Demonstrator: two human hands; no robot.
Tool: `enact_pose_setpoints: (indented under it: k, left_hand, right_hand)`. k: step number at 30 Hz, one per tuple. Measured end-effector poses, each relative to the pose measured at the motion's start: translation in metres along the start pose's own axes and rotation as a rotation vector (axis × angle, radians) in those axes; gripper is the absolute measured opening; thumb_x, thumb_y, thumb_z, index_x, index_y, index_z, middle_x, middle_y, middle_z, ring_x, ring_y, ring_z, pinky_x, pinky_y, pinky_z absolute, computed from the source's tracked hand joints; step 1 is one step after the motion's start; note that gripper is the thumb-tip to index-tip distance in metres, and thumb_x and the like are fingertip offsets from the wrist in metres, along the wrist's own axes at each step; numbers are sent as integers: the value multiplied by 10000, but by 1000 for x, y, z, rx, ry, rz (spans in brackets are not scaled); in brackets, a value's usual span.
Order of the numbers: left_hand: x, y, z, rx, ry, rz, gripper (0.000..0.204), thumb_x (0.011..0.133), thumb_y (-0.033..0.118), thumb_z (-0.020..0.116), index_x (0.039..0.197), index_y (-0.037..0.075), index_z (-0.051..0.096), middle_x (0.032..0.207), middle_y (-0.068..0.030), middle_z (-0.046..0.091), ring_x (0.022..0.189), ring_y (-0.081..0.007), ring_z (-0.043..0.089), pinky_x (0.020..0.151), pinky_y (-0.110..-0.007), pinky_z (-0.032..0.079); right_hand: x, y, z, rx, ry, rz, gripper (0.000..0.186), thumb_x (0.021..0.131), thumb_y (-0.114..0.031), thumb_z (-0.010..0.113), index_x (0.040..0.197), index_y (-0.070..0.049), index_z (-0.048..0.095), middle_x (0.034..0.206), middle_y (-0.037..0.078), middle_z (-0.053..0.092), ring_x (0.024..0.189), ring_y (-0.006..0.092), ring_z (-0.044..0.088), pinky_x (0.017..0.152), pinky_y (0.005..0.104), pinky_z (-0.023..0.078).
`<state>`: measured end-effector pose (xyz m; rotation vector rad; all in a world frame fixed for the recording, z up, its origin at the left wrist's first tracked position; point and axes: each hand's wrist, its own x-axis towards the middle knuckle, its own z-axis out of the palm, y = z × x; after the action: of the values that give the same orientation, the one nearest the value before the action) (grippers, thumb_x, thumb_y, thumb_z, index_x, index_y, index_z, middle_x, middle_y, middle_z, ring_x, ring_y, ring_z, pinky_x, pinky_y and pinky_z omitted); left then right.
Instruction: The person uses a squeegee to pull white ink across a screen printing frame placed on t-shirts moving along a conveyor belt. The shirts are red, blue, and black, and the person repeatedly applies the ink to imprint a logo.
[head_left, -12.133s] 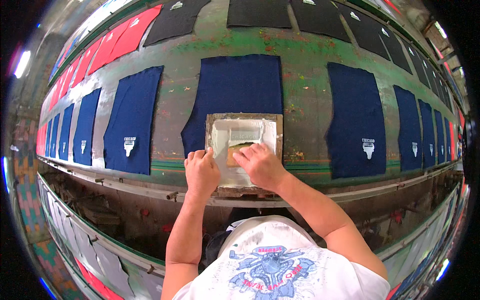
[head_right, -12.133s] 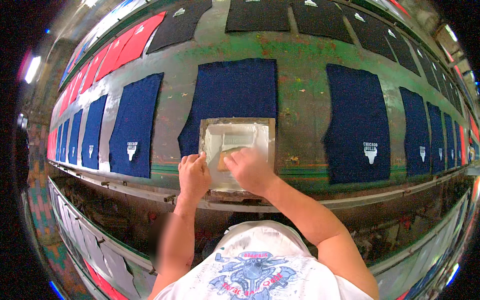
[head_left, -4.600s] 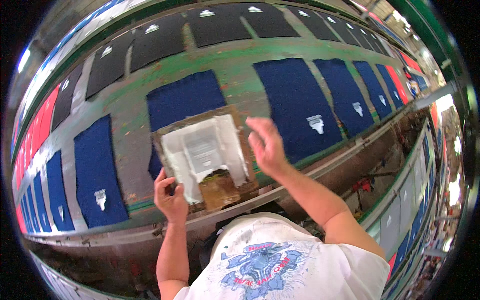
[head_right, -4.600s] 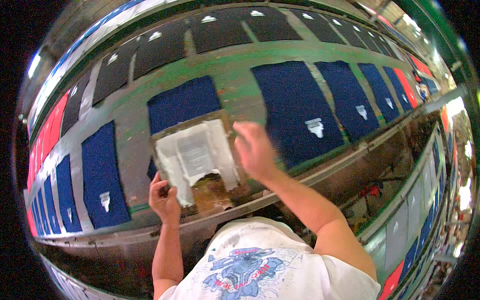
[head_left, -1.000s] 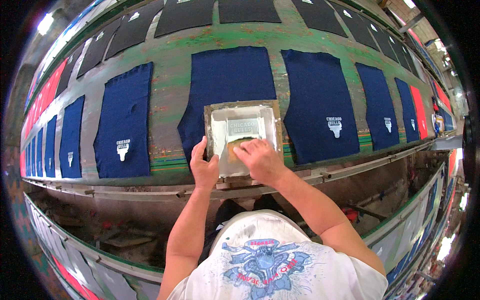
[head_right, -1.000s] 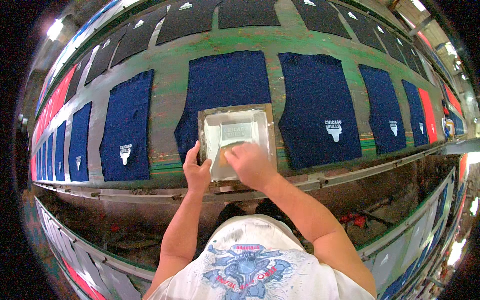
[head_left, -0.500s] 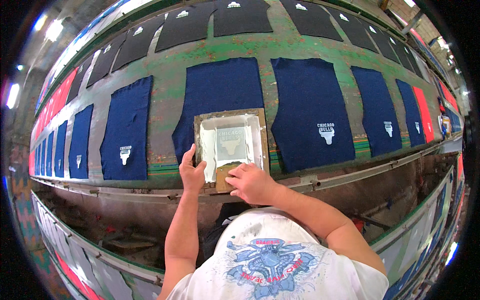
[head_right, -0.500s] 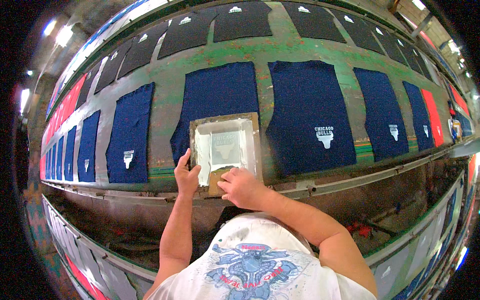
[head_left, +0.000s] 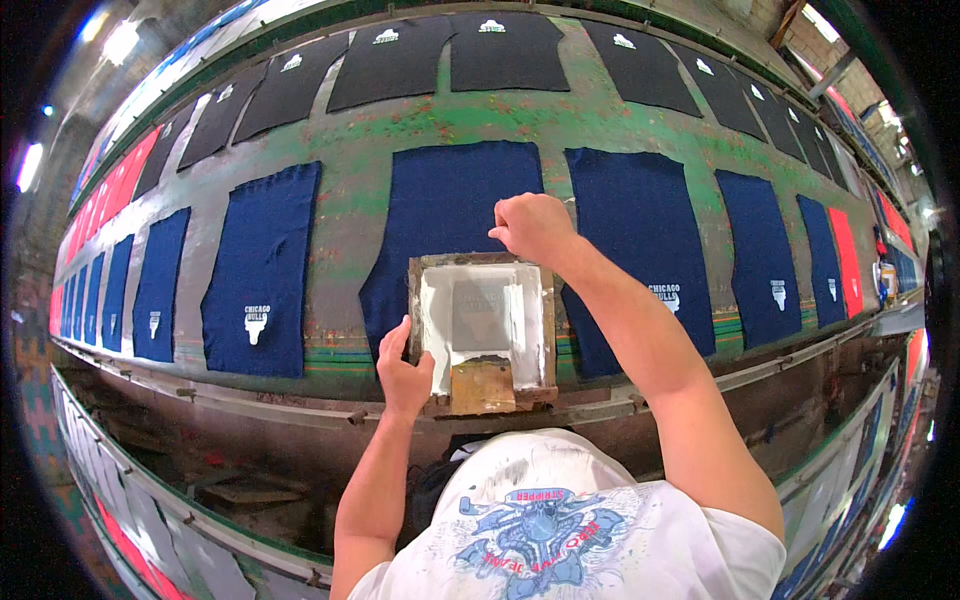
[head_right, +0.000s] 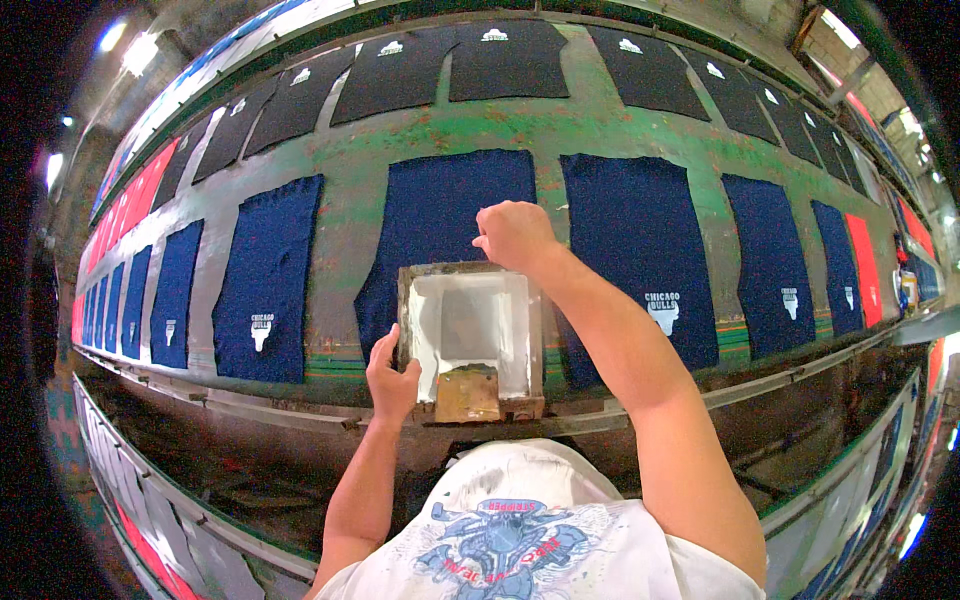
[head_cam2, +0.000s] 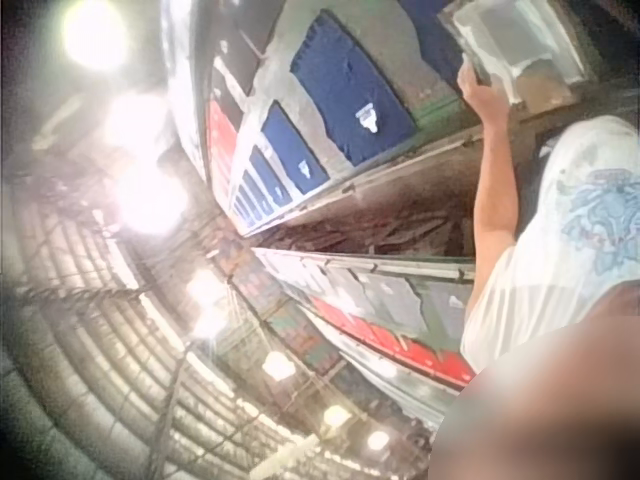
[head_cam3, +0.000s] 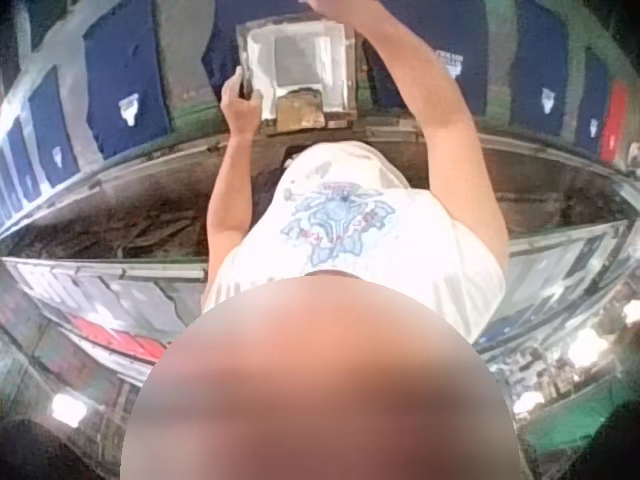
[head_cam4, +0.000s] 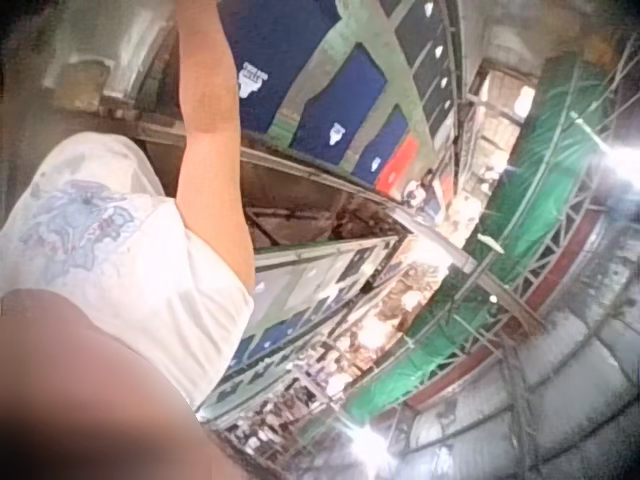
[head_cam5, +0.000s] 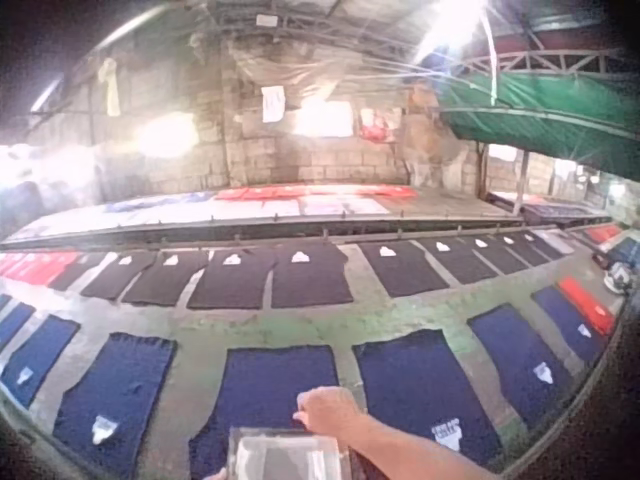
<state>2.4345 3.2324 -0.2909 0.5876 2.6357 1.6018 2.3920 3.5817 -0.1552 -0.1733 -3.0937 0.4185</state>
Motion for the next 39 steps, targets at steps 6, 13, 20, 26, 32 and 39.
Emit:
enact_pose_setpoints:
  k: [6,13,20,26,32,39]
  left_hand:
    - [2,7,-3,-55,-13,-29,708,822,-59,778,1521,8,688,1399,-209,731,1306,-378,693,1120,-457,550]
    - [0,7,-3,-145,-1,-40,660,811,-83,770,1457,44,731,1416,-194,746,1330,-352,690,1141,-446,535]
    - [-6,9,-8,-226,42,66,559,801,-100,789,1337,55,757,1459,-214,744,1347,-364,697,1157,-470,523]
    - [-1,18,-14,-274,49,155,501,803,-124,802,1273,40,745,1443,-250,745,1324,-382,712,1154,-462,527]
    - [9,17,-18,-377,54,82,509,825,-161,769,1308,-11,718,1509,-266,689,1374,-333,687,1169,-427,536]
    - [29,33,-8,-573,84,-78,492,893,-206,714,1353,-35,689,1624,-212,605,1432,-283,636,1204,-426,522]
  right_hand:
    - [46,-8,20,-286,-283,26,432,822,-459,979,1014,-87,872,1066,141,865,1045,356,839,868,494,675]
    - [57,-11,28,-327,-365,92,479,765,-477,1017,1039,-104,893,1104,129,872,1056,339,844,869,477,679]
    - [67,-18,26,-326,-438,122,520,752,-486,1020,1061,-87,892,1090,148,867,1064,354,839,884,482,675]
    - [57,-23,-1,-216,-274,187,450,824,-449,986,1072,-89,877,1126,147,863,1096,356,830,900,493,670]
    - [-43,0,-44,110,697,-73,277,968,-220,855,1172,-54,767,1186,150,800,1172,364,754,1035,478,590]
    - [-234,-25,15,740,480,145,504,1111,-253,736,1532,5,636,1567,206,624,1456,332,614,1192,442,511]
